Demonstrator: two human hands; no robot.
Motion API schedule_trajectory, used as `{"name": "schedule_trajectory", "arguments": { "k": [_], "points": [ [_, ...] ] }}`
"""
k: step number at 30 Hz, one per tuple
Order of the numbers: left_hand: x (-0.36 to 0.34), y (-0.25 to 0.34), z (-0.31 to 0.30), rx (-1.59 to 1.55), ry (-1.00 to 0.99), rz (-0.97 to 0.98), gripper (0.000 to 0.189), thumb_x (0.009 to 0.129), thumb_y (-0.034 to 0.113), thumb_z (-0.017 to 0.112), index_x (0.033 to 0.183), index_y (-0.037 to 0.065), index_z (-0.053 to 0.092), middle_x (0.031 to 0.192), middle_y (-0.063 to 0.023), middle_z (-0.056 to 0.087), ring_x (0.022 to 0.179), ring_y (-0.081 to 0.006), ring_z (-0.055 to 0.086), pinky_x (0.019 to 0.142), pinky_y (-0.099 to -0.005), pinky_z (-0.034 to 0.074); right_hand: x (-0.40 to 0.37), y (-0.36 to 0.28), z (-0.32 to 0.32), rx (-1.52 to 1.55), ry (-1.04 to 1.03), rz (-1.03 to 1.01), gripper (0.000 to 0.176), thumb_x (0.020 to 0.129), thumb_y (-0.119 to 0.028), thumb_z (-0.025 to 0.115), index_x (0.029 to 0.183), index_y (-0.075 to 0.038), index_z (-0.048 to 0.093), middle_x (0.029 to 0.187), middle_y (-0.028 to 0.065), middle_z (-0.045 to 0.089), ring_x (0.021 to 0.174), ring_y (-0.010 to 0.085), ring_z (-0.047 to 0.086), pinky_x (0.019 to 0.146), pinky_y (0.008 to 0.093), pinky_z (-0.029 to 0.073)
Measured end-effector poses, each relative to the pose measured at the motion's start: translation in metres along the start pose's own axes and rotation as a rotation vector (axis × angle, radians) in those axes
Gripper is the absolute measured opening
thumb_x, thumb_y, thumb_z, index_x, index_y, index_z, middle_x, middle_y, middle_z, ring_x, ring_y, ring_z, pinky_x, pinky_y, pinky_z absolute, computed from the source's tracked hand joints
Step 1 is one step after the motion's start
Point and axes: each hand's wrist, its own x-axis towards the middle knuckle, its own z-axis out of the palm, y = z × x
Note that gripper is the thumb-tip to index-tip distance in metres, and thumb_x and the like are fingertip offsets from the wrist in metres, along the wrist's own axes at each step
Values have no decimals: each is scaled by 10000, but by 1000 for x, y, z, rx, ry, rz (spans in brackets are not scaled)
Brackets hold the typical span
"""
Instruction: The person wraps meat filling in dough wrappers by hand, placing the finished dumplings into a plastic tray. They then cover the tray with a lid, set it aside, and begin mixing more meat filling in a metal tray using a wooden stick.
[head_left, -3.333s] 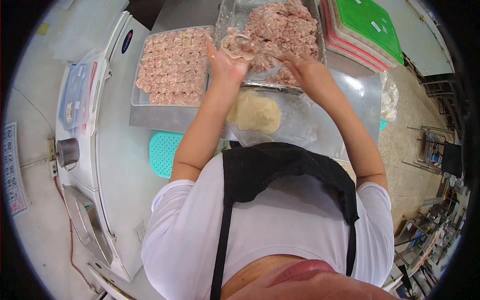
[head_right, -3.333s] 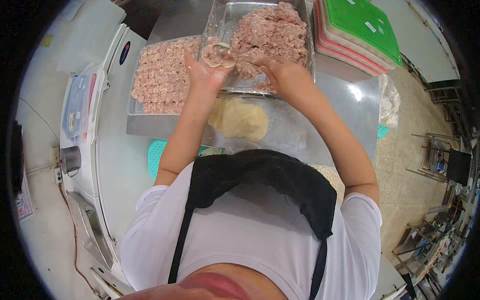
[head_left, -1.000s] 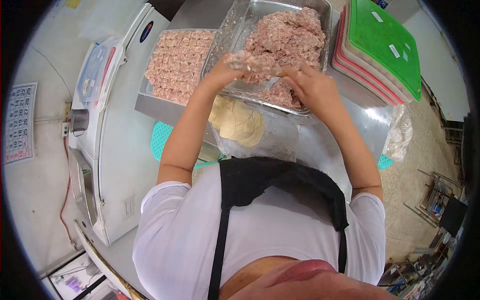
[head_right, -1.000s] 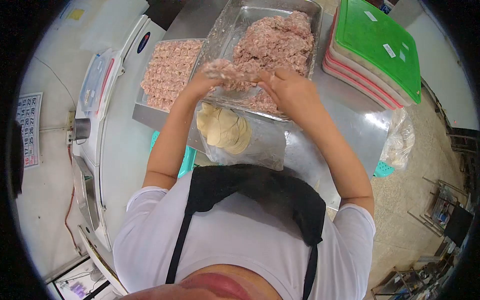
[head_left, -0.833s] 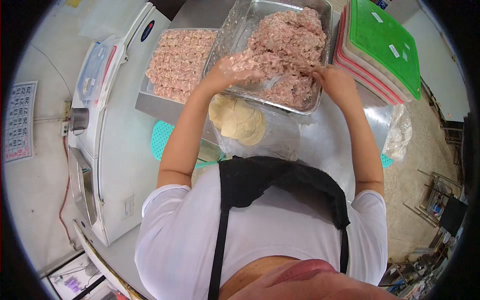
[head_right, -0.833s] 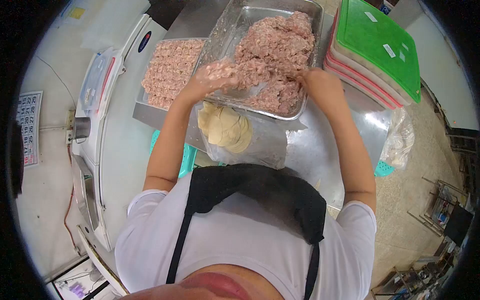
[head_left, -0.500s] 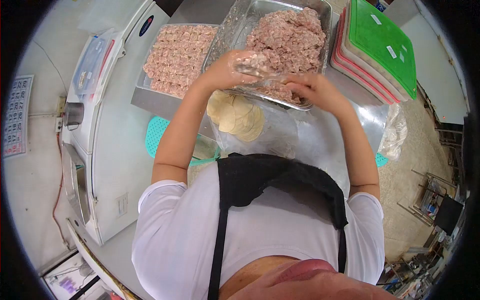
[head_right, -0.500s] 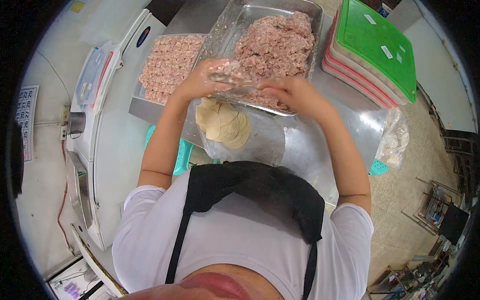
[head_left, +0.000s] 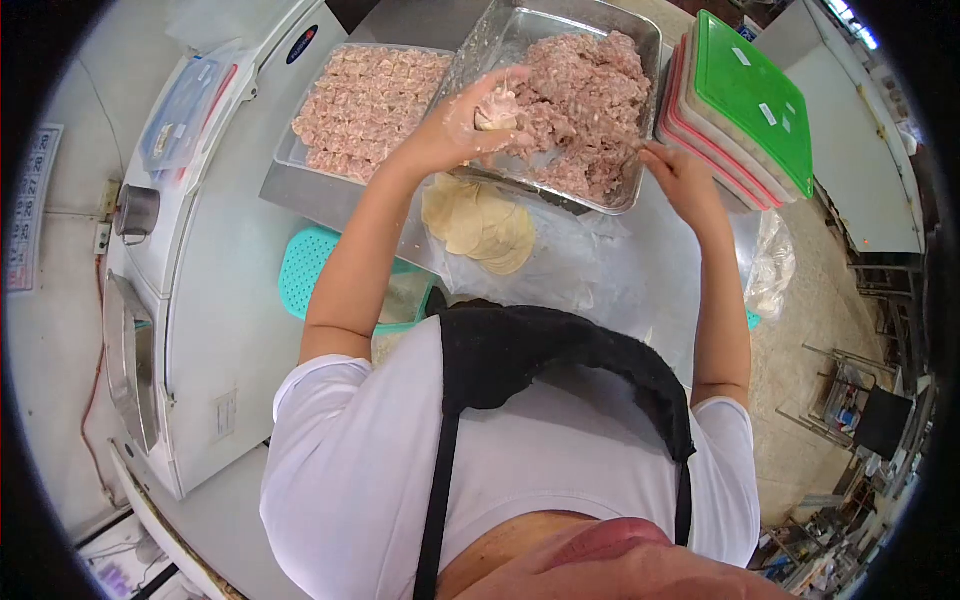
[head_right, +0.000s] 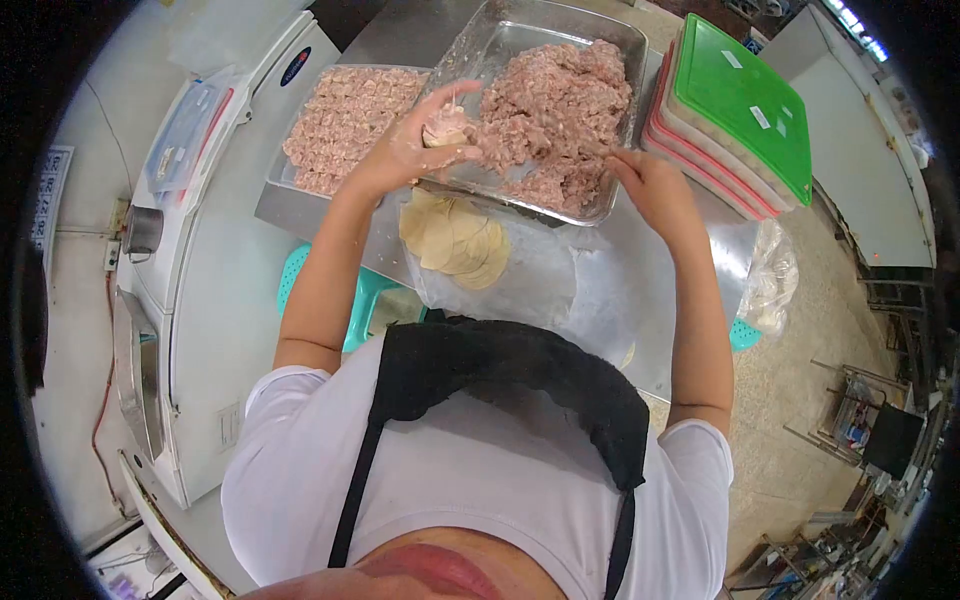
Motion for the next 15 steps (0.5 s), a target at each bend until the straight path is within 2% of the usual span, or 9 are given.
{"name": "schedule_trajectory", "arguments": {
  "k": [1,2,4,5,7,10,11,13,15],
  "points": [
    [-1,4,-2,86,59,127,476,713,236,752,1132,92,580,1012,-50,632,940,-170,576,842,-322,455,-3,-12,-12,263,57,27,283,916,-269,551,1041,-46,673,975,168,667,858,270,652,779,326,489],
    [-1,3,-5,79,60,135,476,713,236,752,1132,92,580,1012,-50,632,940,-170,576,842,-322,455,-6,-28,-22,253,60,29,283,916,-269,551,1041,-46,673,975,168,667,858,270,652,779,326,489],
    [-1,0,-10,223,-6,284,473,701,253,767,1111,89,599,970,-58,644,929,-201,599,834,-341,464,-13,-64,-29,515,-99,-17,325,901,-251,590,1106,-3,635,988,164,675,846,235,649,789,291,478],
    [0,2,-14,217,-9,292,473,701,253,767,1111,89,599,970,-58,644,929,-201,599,834,-341,464,-15,-79,-22,507,-93,-11,325,901,-251,590,1106,-3,635,988,164,675,846,235,649,789,291,478],
    [0,6,-22,38,-322,323,478,688,270,781,1088,71,610,1026,-101,645,961,-259,609,848,-359,465,-17,-103,-8,426,-133,-69,284,899,-247,592,1071,-30,655,924,156,672,788,253,638,747,301,484],
    [-9,-4,-34,209,-241,379,548,707,260,763,1198,103,577,994,-145,641,986,-316,606,884,-385,462,-7,-109,-27,144,-36,-202,255,890,-259,598,1058,-81,670,862,146,651,744,293,621,692,334,492],
    [-11,-21,-37,209,-237,386,548,707,260,763,1198,103,577,994,-145,641,986,-316,606,884,-385,462,-8,-119,-28,138,-33,-205,255,890,-259,598,1058,-81,670,862,146,651,744,293,621,692,334,492],
    [-16,-56,-47,277,52,317,437,702,235,763,1048,30,593,1024,-138,637,969,-313,598,859,-378,462,-12,-150,-27,-89,189,-124,244,878,-278,601,1047,-119,675,808,138,620,718,331,602,642,384,484],
    [-16,-58,-69,267,-32,350,475,700,240,766,1085,30,583,1045,-148,632,992,-315,592,872,-376,457,-4,-166,-1,-106,209,-194,247,876,-280,600,1046,-116,672,795,135,615,718,333,604,632,395,478]
  ]
}}
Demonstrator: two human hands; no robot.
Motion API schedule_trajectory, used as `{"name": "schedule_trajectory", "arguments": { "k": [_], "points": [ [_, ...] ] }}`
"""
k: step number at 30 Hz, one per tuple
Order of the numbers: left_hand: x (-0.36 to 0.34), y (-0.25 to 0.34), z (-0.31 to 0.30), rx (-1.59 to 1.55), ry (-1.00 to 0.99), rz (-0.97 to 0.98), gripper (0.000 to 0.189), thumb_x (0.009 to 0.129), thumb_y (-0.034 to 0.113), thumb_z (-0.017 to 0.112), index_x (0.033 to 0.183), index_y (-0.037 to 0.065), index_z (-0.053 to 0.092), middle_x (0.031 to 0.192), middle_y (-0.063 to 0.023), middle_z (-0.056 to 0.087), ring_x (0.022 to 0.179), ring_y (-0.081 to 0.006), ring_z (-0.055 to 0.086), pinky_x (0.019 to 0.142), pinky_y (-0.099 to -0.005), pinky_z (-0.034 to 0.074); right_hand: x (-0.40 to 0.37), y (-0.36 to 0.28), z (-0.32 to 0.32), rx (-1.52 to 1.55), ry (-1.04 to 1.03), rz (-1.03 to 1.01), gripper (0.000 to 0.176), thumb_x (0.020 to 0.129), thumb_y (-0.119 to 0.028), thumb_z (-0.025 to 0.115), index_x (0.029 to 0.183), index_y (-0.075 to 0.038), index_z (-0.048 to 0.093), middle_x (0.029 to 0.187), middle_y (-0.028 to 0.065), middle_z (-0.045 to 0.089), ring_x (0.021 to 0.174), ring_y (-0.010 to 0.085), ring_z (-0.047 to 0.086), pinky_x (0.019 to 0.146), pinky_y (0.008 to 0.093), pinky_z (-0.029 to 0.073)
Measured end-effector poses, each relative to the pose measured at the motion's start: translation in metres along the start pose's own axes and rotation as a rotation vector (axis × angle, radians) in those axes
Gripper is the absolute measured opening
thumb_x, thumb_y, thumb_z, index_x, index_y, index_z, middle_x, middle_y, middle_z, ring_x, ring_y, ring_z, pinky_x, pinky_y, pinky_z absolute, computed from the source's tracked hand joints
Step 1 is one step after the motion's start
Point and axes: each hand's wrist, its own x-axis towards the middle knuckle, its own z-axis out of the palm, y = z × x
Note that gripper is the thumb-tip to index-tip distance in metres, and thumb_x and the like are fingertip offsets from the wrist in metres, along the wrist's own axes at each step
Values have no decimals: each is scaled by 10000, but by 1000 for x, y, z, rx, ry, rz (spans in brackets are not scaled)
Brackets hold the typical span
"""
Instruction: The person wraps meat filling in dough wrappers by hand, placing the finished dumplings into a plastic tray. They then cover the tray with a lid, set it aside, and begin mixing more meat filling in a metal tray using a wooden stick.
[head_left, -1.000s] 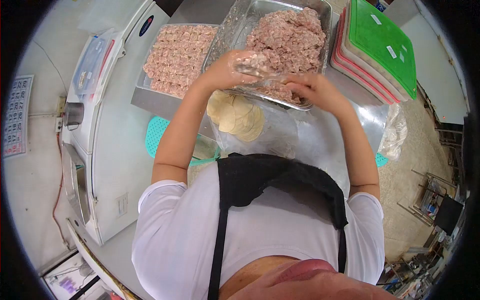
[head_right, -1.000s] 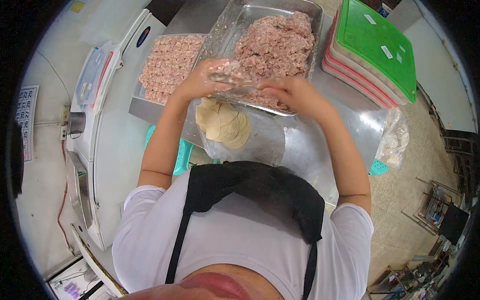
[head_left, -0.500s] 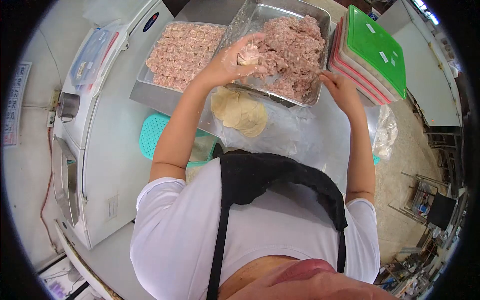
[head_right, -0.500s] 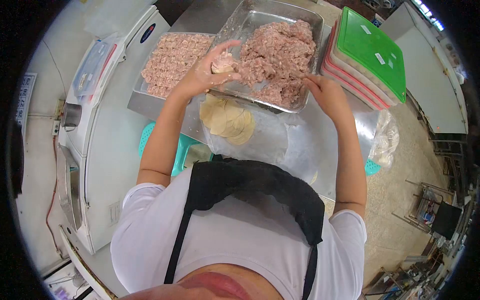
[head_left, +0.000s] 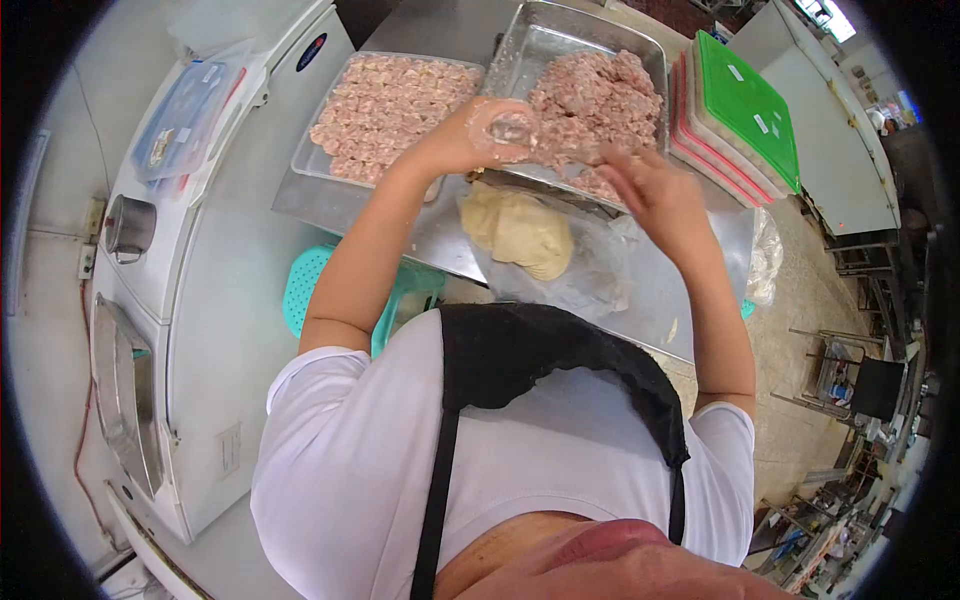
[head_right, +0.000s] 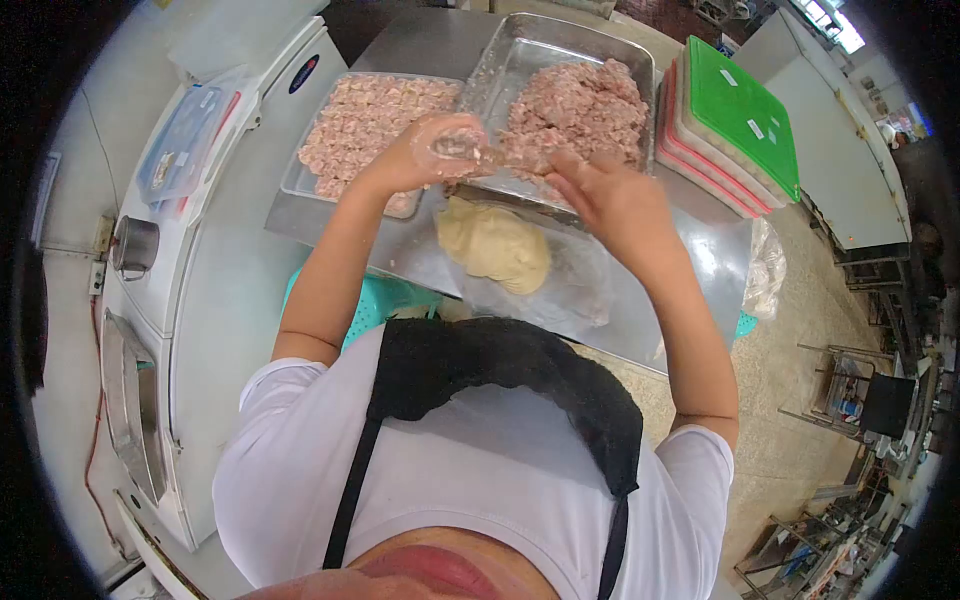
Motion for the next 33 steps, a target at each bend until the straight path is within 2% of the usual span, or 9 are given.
{"name": "schedule_trajectory", "arguments": {
  "k": [5,8,10,13,15,20,22,24,33],
  "points": [
    [-33,0,-61,-121,-46,-89,559,686,274,783,1141,30,569,1105,-156,622,1043,-295,584,910,-369,442,38,-44,-12,0,-28,47,256,892,-286,573,1074,-124,652,866,141,634,764,329,618,645,406,485],
    [-50,18,-102,-112,-123,-352,563,684,286,787,1140,38,569,1118,-126,625,1042,-272,582,926,-354,434,53,-82,21,73,-66,-31,283,910,-291,547,1104,-100,624,911,153,640,816,339,621,683,415,486],
    [-64,-30,-109,32,115,34,558,694,306,785,1139,45,572,1109,-109,631,1016,-265,590,907,-340,444,57,-99,50,64,-91,-121,290,914,-289,541,1109,-88,616,911,157,640,834,344,619,699,416,483],
    [-86,-54,-153,68,23,-248,525,708,281,774,1139,55,578,1107,-117,632,997,-261,599,881,-331,455,65,-112,82,192,-151,81,291,919,-257,536,1098,-37,603,951,186,635,899,371,596,762,412,472],
    [-112,-78,-181,27,19,-351,502,708,258,765,1130,58,582,1085,-120,635,974,-257,604,862,-331,461,57,-106,97,250,-61,39,286,918,-238,542,1081,-15,616,955,188,642,878,345,616,758,389,474],
    [-173,-167,-206,228,11,-487,479,714,207,727,1145,64,574,1020,-135,636,917,-272,608,818,-354,475,-4,-80,112,462,-52,586,290,927,-241,549,1074,-7,638,718,24,566,637,99,523,587,246,420],
    [-181,-172,-201,349,-113,-578,574,714,277,717,1210,42,546,1208,-206,556,1101,-312,550,916,-387,442,-33,-78,114,534,-4,687,288,934,-249,544,1074,-18,644,681,-14,521,569,65,476,522,220,391],
    [-186,-193,-187,321,-113,-560,600,717,265,710,1242,46,518,1196,-211,564,1097,-325,552,915,-401,442,-53,-86,109,745,67,956,282,946,-269,533,1087,-54,647,652,-52,467,483,29,387,432,192,304],
    [-163,-199,-157,328,-311,-598,833,755,202,634,1460,122,198,1181,-241,565,1039,-363,575,885,-429,459,-63,-102,103,771,325,1012,301,956,-293,521,1096,-51,632,633,-64,421,490,13,338,423,183,248]
  ]
}}
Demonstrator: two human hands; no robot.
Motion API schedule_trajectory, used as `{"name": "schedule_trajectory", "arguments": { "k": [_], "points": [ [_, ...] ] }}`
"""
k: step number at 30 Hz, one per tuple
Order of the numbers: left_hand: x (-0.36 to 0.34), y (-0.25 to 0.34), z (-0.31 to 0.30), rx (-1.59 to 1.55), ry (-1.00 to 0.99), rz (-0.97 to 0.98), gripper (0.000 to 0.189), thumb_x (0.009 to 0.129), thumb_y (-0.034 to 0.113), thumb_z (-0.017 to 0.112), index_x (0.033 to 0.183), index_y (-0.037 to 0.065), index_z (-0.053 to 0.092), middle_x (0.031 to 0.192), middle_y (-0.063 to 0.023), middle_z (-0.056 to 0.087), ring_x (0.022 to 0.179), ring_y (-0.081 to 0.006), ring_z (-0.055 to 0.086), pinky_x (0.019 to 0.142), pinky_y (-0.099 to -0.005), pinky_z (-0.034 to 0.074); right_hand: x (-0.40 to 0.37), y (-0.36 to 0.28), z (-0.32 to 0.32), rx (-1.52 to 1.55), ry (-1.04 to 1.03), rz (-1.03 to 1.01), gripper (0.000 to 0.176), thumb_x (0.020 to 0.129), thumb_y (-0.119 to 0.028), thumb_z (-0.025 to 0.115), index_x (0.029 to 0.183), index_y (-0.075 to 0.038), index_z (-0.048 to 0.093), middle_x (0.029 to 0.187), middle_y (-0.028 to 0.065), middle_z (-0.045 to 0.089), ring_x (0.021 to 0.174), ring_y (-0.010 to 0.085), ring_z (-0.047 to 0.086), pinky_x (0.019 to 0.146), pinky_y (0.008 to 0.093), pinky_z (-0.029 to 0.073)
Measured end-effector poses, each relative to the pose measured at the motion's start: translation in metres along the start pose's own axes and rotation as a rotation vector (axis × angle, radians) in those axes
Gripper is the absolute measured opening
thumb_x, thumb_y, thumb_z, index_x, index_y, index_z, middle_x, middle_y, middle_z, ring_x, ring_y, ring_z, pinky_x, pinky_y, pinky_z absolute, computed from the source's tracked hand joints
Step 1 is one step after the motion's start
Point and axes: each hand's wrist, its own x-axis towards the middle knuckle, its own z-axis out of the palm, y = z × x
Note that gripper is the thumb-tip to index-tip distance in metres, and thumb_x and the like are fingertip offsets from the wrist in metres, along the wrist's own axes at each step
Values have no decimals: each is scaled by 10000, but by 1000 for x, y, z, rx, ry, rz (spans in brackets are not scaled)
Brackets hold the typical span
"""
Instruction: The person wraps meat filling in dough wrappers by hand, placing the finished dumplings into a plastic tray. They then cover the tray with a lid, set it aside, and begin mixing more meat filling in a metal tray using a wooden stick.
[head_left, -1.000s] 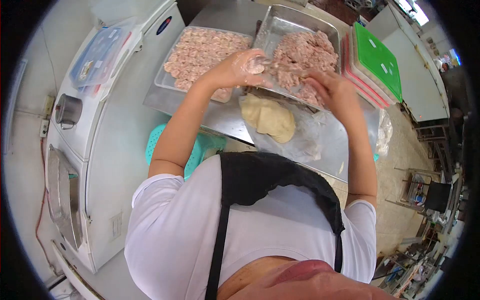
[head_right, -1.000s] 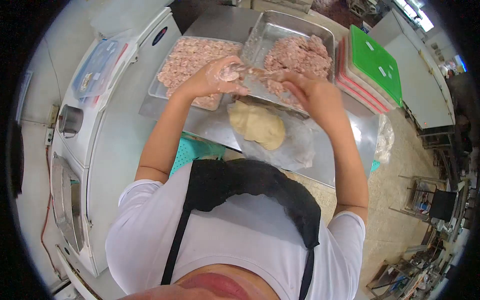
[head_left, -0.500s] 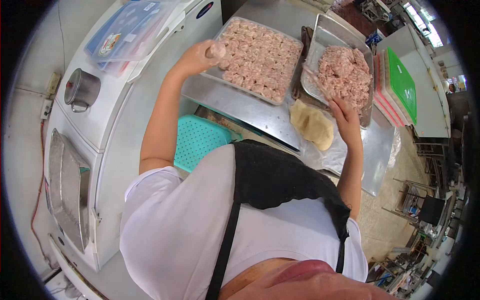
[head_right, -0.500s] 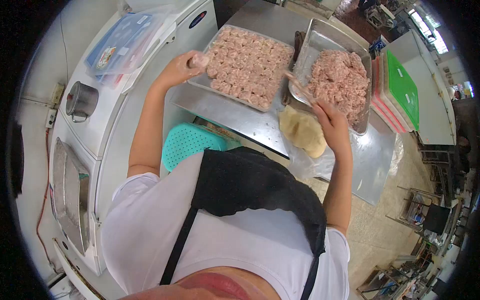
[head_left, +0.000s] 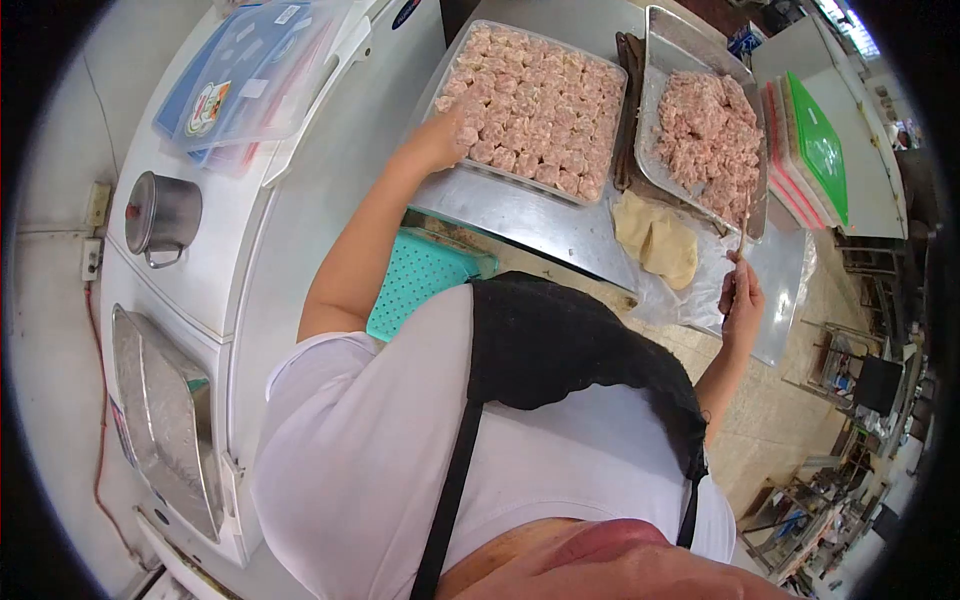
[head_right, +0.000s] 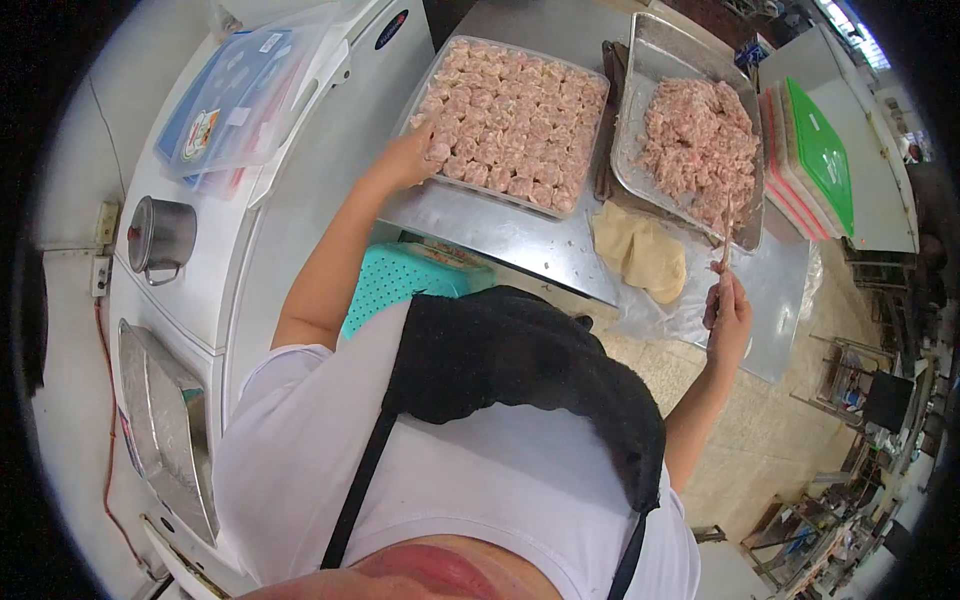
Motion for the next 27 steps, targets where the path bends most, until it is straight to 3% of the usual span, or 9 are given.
{"name": "schedule_trajectory", "arguments": {
  "k": [5,7,10,14,16,21,23,25,27],
  "points": [
    [9,-25,15,-224,53,99,787,794,161,592,1455,65,175,1186,-263,560,1064,-392,562,925,-437,436,6,-6,13,-28,-34,2,288,958,-282,516,1101,-62,635,628,-65,412,490,14,322,425,185,239],
    [6,-11,7,-24,-3,-63,772,812,154,566,1457,53,156,1225,-278,529,1103,-392,542,935,-425,434,11,-6,16,-22,-61,15,286,958,-280,516,1102,-65,637,629,-66,413,493,14,321,426,185,236],
    [9,-6,24,-156,92,24,662,832,130,461,1448,81,222,1233,-260,538,1114,-384,542,947,-428,423,18,-9,18,-11,-109,-10,289,958,-279,512,1113,-71,638,628,-70,408,496,14,317,431,185,227],
    [4,2,21,-174,100,-33,600,832,119,457,1410,74,302,1192,-247,570,1101,-391,547,942,-434,425,26,-20,14,-32,-187,-8,291,966,-302,491,1063,-67,633,608,-75,368,486,19,291,428,193,213],
    [22,-12,17,10,-46,-197,678,815,102,501,1428,26,220,1205,-276,541,1094,-408,541,940,-462,421,35,-25,9,-70,-202,-15,304,973,-320,476,1046,-64,622,597,-76,340,476,23,272,421,201,205],
    [21,6,17,28,184,-1,725,770,105,491,1434,34,209,1136,-304,565,1047,-423,562,889,-469,451,81,-23,-17,-325,-320,-162,342,979,-361,448,874,-65,582,593,-57,373,495,33,327,439,212,263],
    [32,-14,39,138,308,208,756,748,96,490,1446,65,202,1108,-290,585,1014,-432,574,854,-464,470,112,-28,-37,-558,-489,-343,386,968,-363,457,839,-22,584,581,35,499,502,151,478,487,311,375],
    [0,77,0,176,76,-175,712,766,108,497,1434,80,253,1135,-265,581,1028,-418,572,871,-437,468,153,-29,-68,-1162,-365,-765,394,929,-357,506,807,5,601,670,165,596,615,327,577,575,440,419],
    [-2,108,6,231,163,-158,656,781,111,499,1409,80,312,1148,-252,578,1043,-406,566,886,-430,459,173,-62,-84,-1371,-404,-632,260,853,-231,552,778,-6,660,748,216,626,744,382,621,640,495,468]
  ]
}}
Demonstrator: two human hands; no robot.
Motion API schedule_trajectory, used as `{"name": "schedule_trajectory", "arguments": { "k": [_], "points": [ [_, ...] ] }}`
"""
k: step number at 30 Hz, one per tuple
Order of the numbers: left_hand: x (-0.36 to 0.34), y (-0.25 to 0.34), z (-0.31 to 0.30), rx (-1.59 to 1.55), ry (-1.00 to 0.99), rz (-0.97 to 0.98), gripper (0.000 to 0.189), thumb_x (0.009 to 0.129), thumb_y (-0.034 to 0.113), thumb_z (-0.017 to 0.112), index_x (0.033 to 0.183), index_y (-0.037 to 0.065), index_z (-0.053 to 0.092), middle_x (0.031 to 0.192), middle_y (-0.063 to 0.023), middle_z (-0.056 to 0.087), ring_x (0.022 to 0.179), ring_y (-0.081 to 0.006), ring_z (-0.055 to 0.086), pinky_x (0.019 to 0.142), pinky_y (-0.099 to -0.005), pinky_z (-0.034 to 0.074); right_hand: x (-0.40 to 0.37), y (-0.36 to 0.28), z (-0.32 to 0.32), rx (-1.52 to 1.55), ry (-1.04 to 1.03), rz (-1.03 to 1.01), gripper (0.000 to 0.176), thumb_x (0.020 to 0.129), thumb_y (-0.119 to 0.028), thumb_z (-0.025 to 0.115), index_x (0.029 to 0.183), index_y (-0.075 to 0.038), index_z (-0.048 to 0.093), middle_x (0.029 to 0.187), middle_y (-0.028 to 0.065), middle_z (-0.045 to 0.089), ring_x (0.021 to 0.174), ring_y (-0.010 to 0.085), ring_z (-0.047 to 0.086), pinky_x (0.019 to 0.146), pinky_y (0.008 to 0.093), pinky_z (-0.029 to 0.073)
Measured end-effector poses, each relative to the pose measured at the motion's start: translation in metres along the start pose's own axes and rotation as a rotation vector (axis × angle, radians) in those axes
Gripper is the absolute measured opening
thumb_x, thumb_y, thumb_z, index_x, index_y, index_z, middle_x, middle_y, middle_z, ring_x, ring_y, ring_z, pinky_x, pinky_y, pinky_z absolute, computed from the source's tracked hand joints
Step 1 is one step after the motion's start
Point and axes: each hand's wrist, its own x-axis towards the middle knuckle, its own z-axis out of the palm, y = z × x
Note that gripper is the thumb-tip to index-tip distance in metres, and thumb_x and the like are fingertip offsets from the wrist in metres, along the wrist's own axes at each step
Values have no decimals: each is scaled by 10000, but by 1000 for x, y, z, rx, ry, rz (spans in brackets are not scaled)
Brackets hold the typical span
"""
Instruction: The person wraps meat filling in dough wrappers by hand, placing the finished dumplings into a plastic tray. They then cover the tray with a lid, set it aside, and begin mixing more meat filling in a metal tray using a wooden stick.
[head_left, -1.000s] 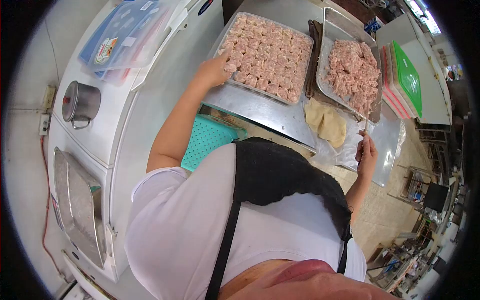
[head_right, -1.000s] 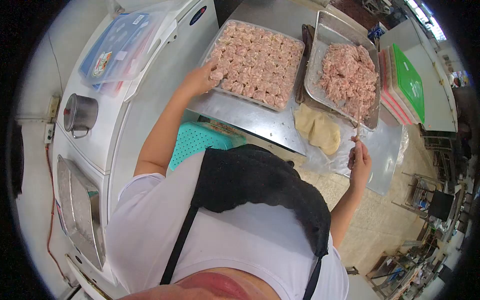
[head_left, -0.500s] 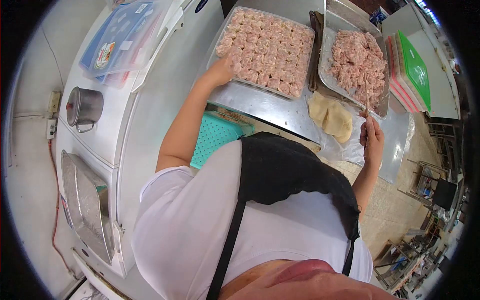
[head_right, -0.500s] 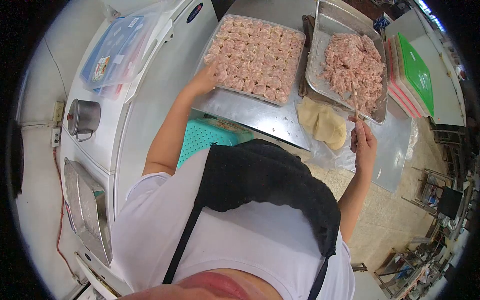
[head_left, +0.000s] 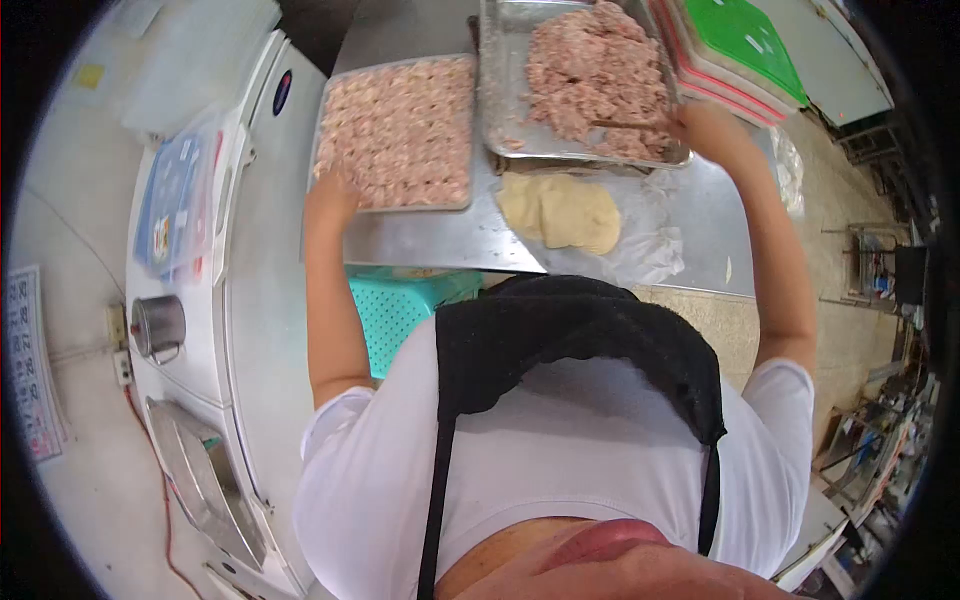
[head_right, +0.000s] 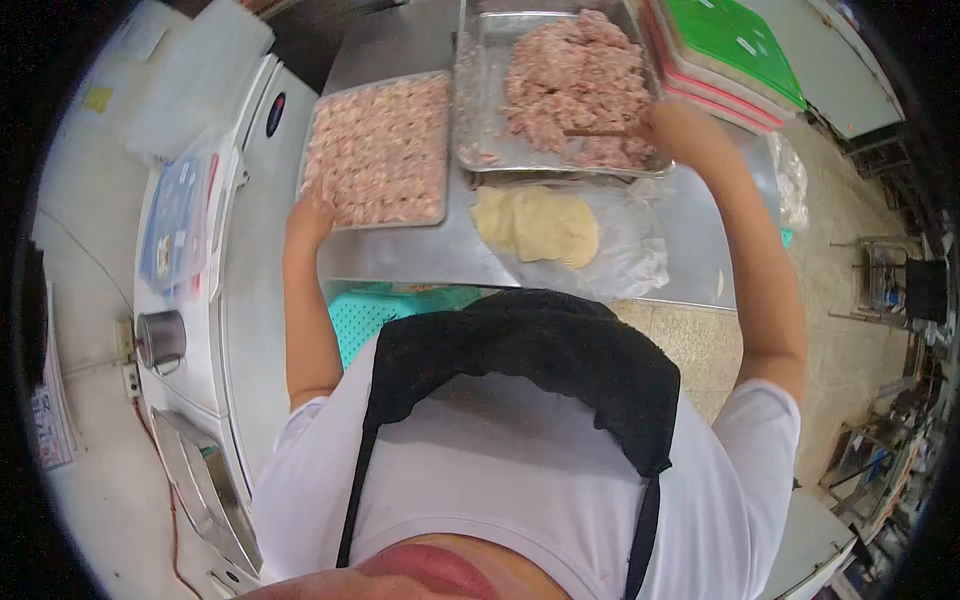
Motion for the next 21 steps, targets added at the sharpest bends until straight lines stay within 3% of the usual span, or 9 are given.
{"name": "schedule_trajectory", "arguments": {
  "k": [2,4,6,8,11,13,16,18,21],
  "points": [
    [-6,31,4,39,90,-1,604,795,115,502,1383,79,370,1161,-238,574,1059,-393,560,900,-422,450,19,31,12,-89,56,84,220,826,-203,564,754,-27,676,766,203,645,748,357,644,626,478,495],
    [-18,75,15,-98,329,406,506,832,176,489,1327,73,463,1330,-198,481,1199,-352,479,1005,-412,375,32,42,37,-134,120,-16,197,798,-186,570,763,-30,685,784,200,656,747,351,655,627,464,515],
    [-36,137,21,-351,256,526,445,826,148,523,1264,75,527,1295,-177,514,1200,-343,477,1006,-406,376,39,29,106,-88,-11,-42,205,802,-175,552,771,-30,692,808,189,669,751,332,666,639,446,528],
    [-49,183,31,-453,143,613,368,809,98,540,1175,72,573,1197,-169,559,1129,-334,514,967,-387,398,-8,-31,58,-52,-76,-176,218,829,-179,533,814,-43,702,847,174,682,790,299,684,657,440,543],
    [-67,214,61,-525,11,505,247,803,110,575,1044,62,606,1063,-143,575,1012,-319,545,880,-379,431,-4,2,35,-51,-77,-171,243,819,-210,544,789,-16,688,782,207,662,764,358,668,656,458,536],
    [-75,225,82,-523,-41,520,173,773,126,627,925,51,597,922,-131,577,899,-341,546,803,-424,442,21,34,29,-65,-47,-156,254,843,-219,531,771,-32,687,772,194,664,745,355,667,627,440,538],
    [-83,244,100,-494,134,531,182,775,155,652,919,58,599,896,-108,573,845,-311,553,748,-379,460,59,57,45,-86,236,-131,166,778,-164,579,746,-45,691,781,143,682,731,311,677,616,425,543],
    [-83,240,103,-533,58,453,203,779,152,661,949,56,607,897,-108,581,836,-294,563,741,-362,467,43,25,78,-31,223,-252,156,768,-153,583,749,-42,691,772,145,679,727,306,678,613,422,544],
    [-79,228,103,-662,-54,374,258,786,141,672,1023,54,616,916,-111,600,837,-267,582,749,-340,476,13,6,73,-53,166,-412,146,758,-140,587,758,-41,694,764,150,676,731,299,679,616,416,544]
  ]
}}
